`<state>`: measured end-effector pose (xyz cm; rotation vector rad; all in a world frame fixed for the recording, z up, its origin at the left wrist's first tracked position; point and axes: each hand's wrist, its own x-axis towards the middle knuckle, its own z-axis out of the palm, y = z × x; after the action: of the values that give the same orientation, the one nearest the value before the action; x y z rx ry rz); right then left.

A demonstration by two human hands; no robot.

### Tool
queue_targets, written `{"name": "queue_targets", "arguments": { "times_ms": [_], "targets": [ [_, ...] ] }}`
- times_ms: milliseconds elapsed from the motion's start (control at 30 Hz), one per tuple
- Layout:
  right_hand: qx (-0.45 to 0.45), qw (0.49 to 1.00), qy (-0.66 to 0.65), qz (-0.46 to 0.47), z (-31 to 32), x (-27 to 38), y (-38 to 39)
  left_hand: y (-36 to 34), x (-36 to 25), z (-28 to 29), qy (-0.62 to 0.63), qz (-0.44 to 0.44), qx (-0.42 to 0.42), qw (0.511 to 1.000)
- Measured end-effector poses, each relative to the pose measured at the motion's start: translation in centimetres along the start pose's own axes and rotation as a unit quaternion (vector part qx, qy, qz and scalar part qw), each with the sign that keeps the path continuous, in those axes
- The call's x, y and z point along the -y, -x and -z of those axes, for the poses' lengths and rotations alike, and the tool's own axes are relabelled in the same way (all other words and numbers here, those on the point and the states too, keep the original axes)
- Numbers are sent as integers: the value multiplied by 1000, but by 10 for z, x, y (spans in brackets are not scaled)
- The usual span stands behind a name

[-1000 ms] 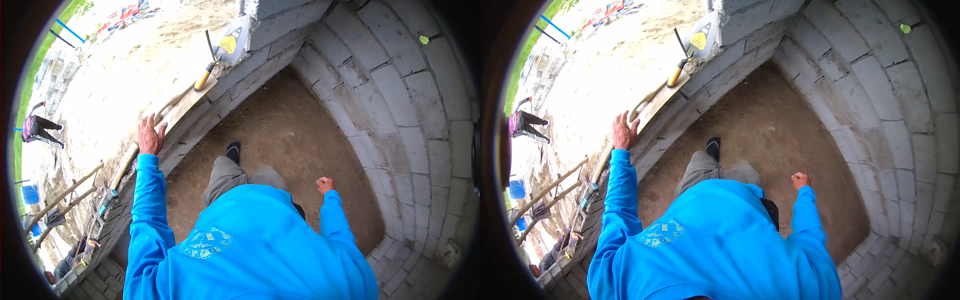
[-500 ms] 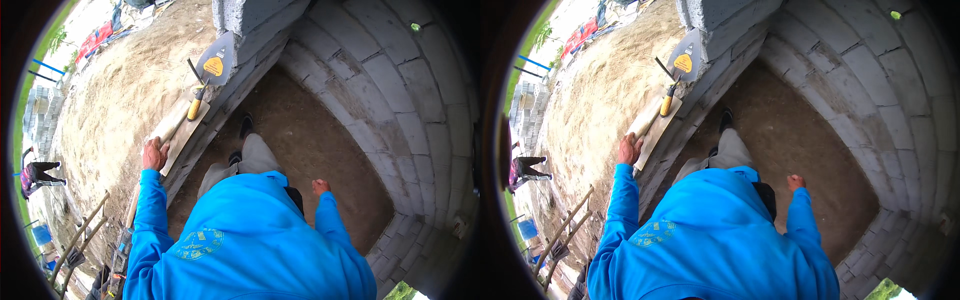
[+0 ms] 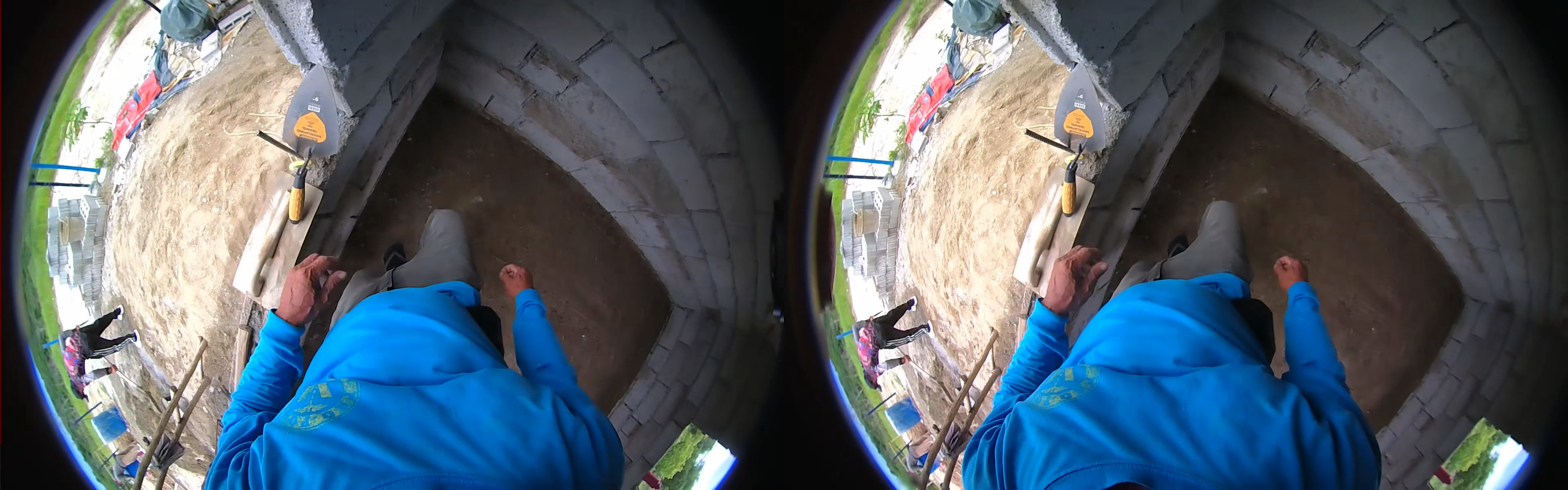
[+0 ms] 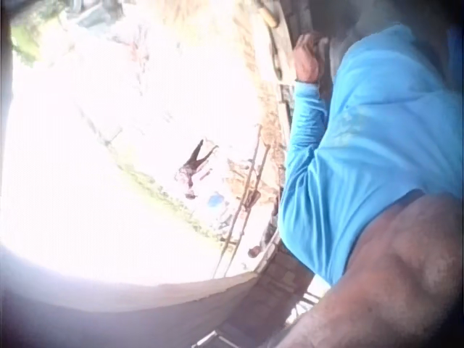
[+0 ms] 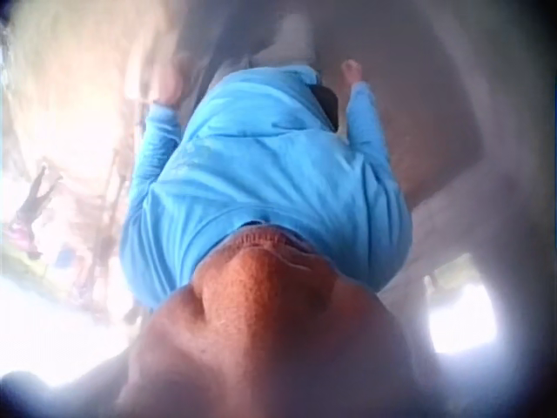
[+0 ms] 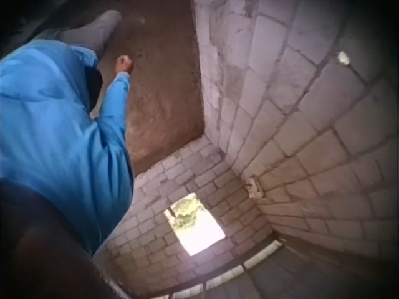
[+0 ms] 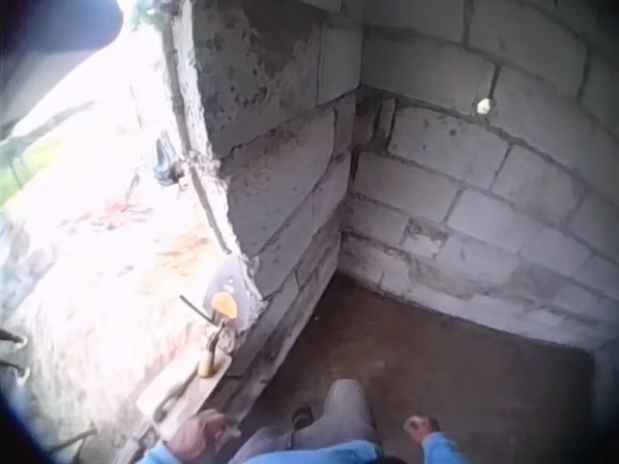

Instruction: The person applies cement to the floor of a construction site using a trowel and a wooden float.

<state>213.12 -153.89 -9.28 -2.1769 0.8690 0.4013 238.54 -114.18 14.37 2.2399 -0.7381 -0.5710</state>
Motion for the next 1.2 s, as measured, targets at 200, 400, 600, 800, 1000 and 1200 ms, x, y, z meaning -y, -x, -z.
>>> {"name": "queue_targets", "arguments": {
  "times_ms": [200,400,600,800,1000,1200],
  "targets": [
    [-4,998,-30,-60,21,-26,-30,-46,41,-94,75,172,128,974],
    [-30,997,-52,-54,8,-88,-75,-147,111,-175,-41,122,144,981],
    [77,856,-411,-303,-67,-170,-163,-259,225,-316,41,300,81,950],
    [67,676,-614,-401,-210,-233,-259,-307,390,-451,-370,73,319,870],
    [1,599,-621,-506,-318,-327,-300,-331,514,-535,-505,79,358,782],
    [-121,533,-725,-419,-332,-315,-363,-391,548,-546,-268,189,200,924]
  ]
}}
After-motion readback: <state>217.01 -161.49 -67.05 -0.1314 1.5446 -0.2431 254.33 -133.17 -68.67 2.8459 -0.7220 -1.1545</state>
